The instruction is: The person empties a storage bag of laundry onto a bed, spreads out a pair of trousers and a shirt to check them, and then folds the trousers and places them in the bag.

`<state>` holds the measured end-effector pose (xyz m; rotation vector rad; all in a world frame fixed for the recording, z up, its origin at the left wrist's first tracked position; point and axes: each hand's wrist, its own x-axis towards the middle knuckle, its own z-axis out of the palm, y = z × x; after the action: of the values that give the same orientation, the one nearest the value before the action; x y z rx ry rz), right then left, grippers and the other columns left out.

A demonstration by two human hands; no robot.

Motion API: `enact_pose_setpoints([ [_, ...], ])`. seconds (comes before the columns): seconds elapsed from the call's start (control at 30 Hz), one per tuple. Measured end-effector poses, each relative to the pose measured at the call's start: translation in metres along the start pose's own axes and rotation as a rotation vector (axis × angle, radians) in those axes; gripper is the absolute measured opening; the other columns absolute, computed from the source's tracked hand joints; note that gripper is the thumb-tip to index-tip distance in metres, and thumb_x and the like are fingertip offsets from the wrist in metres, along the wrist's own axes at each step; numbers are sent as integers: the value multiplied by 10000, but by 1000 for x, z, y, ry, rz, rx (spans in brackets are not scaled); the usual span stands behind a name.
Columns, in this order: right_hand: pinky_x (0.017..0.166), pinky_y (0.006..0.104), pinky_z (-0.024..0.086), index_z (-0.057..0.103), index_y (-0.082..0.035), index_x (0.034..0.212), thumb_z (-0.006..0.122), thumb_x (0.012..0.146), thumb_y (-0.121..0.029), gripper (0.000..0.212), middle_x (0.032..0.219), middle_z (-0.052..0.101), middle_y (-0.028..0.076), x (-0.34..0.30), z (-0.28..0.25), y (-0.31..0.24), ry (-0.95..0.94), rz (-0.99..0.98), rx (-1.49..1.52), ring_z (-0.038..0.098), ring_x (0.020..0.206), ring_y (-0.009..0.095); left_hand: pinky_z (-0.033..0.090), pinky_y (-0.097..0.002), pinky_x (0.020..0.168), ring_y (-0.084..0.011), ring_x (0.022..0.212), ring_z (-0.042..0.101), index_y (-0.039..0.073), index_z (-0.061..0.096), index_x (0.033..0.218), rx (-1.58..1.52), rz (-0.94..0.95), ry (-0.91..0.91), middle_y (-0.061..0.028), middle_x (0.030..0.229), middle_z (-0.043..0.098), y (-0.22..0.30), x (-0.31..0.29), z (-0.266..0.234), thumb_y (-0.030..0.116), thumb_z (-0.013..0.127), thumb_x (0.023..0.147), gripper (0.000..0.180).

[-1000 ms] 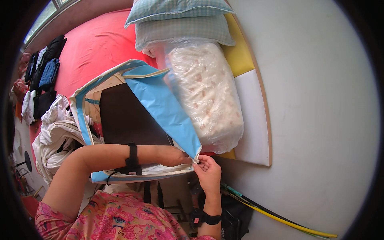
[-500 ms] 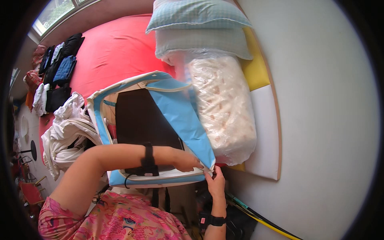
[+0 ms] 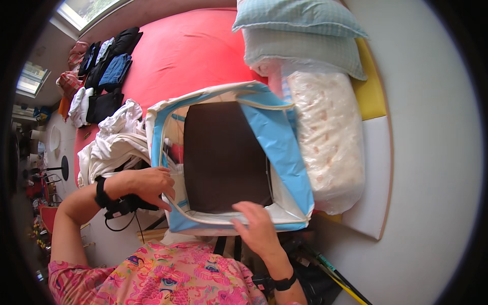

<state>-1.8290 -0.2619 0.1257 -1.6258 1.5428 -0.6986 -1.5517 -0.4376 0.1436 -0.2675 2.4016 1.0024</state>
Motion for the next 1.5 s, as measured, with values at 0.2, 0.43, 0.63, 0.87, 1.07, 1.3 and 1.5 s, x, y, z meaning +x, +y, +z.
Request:
enact_pose_setpoints([
  [0.2,817,390,431,593,-8,987,553,816,-187,251,949,606,154,23,32,-25,-554,-73,135,550,931,322,280,-446,1008,-232,993,523,119,649,877,-16,34,119,-70,958,586,33,-46,14,291,672,719,235],
  [0.43,759,362,472,586,-15,1038,471,864,-182,267,925,634,167,70,36,-14,-1185,75,184,605,867,310,286,-447,1020,-247,974,494,84,607,761,-20,124,201,-37,824,545,45,-51,38,139,575,684,100],
  [0.63,820,394,456,576,-41,1064,563,774,-114,299,1007,606,176,116,103,-9,-1297,-25,-143,569,943,341,273,-459,1036,-250,958,481,63,589,778,-87,130,183,-48,796,504,48,-53,47,107,535,697,106],
  [0.87,795,396,461,614,-88,954,601,728,-92,226,1035,566,134,107,161,-23,-1386,-371,223,559,951,319,246,-463,1054,-230,961,489,66,591,818,-138,68,282,-37,807,502,48,-60,56,112,535,691,146],
  [1.07,695,408,471,587,-68,914,612,708,-87,209,918,544,127,103,173,-5,-1191,-410,378,577,807,311,273,-439,1049,-188,827,510,75,575,718,-199,137,354,-27,747,480,52,-65,73,125,546,684,67],
  [1.3,640,357,475,617,-28,785,632,718,-87,91,776,571,130,116,175,-3,-1191,-449,564,584,732,300,311,-414,1021,-178,798,501,78,564,712,-245,122,458,-21,729,458,51,-63,78,130,539,686,64],
  [1.5,626,354,467,605,-15,767,654,687,-67,107,750,581,143,95,190,-3,-1163,-364,645,590,708,296,378,-357,916,-187,807,495,84,536,720,-205,47,533,-22,729,473,37,-49,82,140,539,692,63],
])
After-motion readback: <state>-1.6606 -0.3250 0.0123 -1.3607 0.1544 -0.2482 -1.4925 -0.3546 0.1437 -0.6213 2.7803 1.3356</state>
